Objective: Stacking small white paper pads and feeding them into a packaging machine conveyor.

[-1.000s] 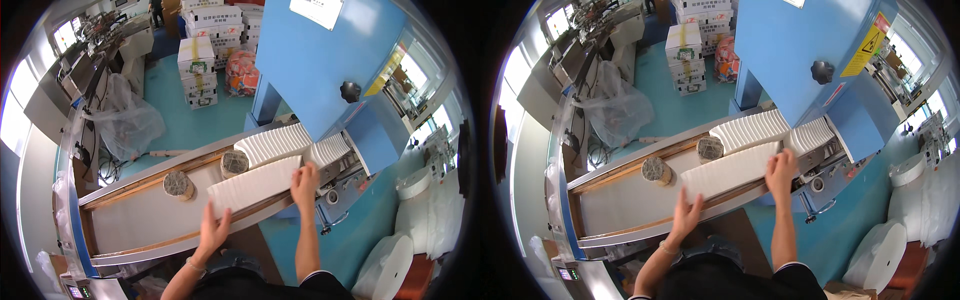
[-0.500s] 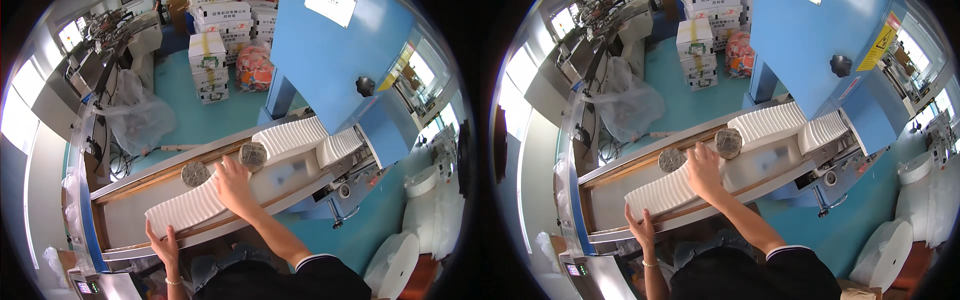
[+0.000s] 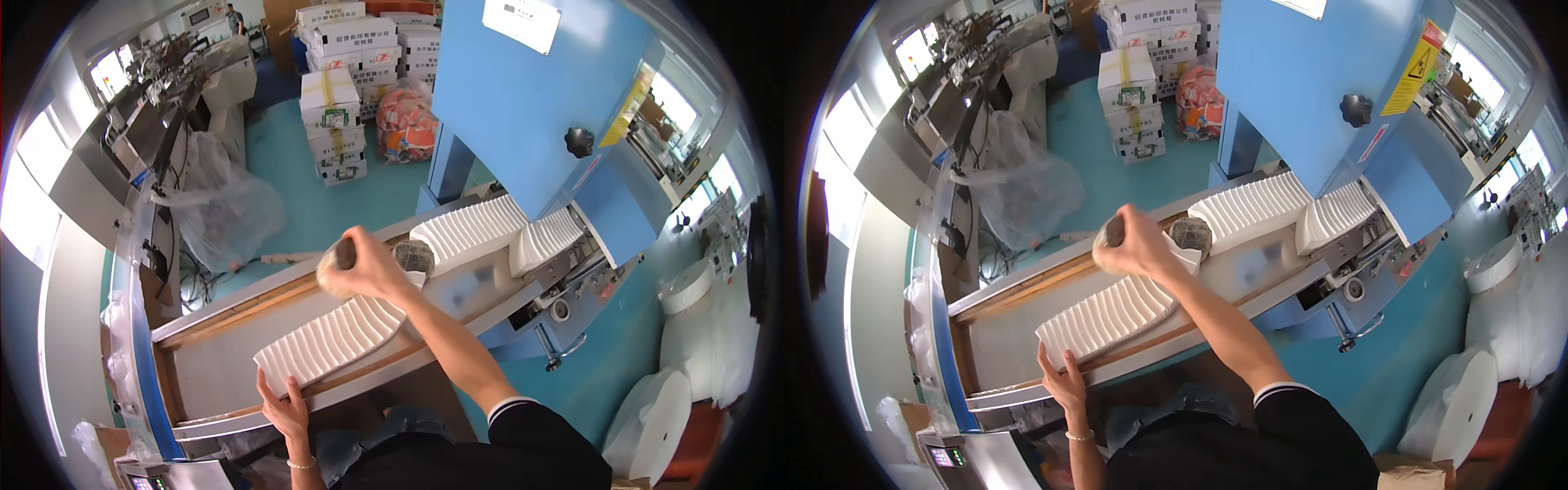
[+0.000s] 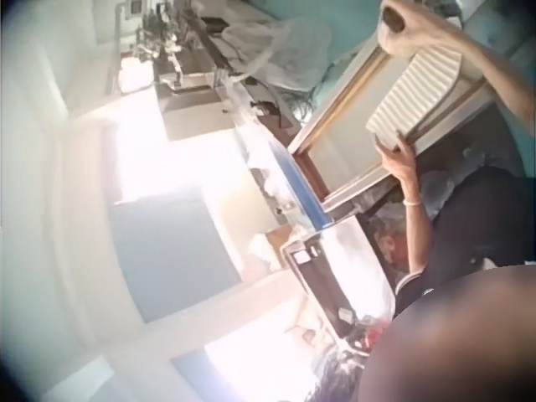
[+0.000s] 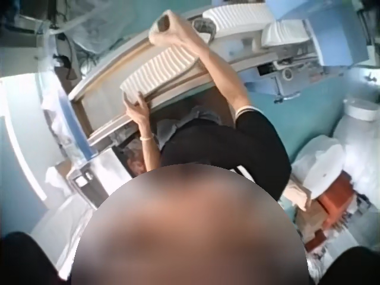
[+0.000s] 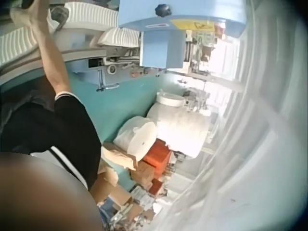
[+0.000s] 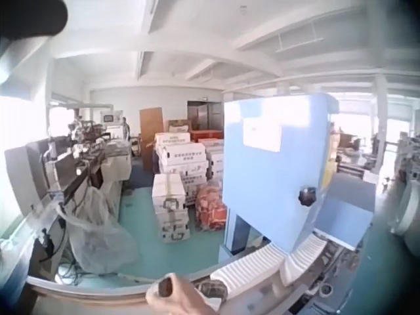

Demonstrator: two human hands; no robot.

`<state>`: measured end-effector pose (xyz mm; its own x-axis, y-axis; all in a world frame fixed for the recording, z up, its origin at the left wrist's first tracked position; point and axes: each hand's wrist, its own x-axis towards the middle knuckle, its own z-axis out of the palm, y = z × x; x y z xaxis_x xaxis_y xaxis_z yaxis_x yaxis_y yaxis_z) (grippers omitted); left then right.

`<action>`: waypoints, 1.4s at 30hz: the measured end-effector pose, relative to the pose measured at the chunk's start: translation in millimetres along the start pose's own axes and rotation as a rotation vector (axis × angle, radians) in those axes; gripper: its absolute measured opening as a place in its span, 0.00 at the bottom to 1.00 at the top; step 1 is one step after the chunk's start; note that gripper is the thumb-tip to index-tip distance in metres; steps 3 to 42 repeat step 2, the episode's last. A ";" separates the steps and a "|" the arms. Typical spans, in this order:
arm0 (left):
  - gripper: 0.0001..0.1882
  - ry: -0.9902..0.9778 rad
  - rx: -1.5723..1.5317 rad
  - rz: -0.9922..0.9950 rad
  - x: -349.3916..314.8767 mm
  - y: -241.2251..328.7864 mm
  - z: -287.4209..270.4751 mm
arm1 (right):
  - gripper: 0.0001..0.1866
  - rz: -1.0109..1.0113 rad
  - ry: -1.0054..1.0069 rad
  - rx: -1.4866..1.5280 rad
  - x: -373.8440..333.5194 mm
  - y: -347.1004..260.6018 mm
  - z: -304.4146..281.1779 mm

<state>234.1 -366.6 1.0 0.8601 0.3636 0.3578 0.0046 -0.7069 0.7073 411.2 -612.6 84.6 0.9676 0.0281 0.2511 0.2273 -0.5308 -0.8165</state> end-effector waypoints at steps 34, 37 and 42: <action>0.29 -0.095 -0.037 -0.126 6.2 7.7 -6.6 | 0.33 0.018 -0.015 0.067 -9.1 1.3 -22.3; 0.29 -0.095 -0.037 -0.126 6.2 7.7 -6.6 | 0.33 0.018 -0.015 0.067 -9.1 1.3 -22.3; 0.29 -0.095 -0.037 -0.126 6.2 7.7 -6.6 | 0.33 0.018 -0.015 0.067 -9.1 1.3 -22.3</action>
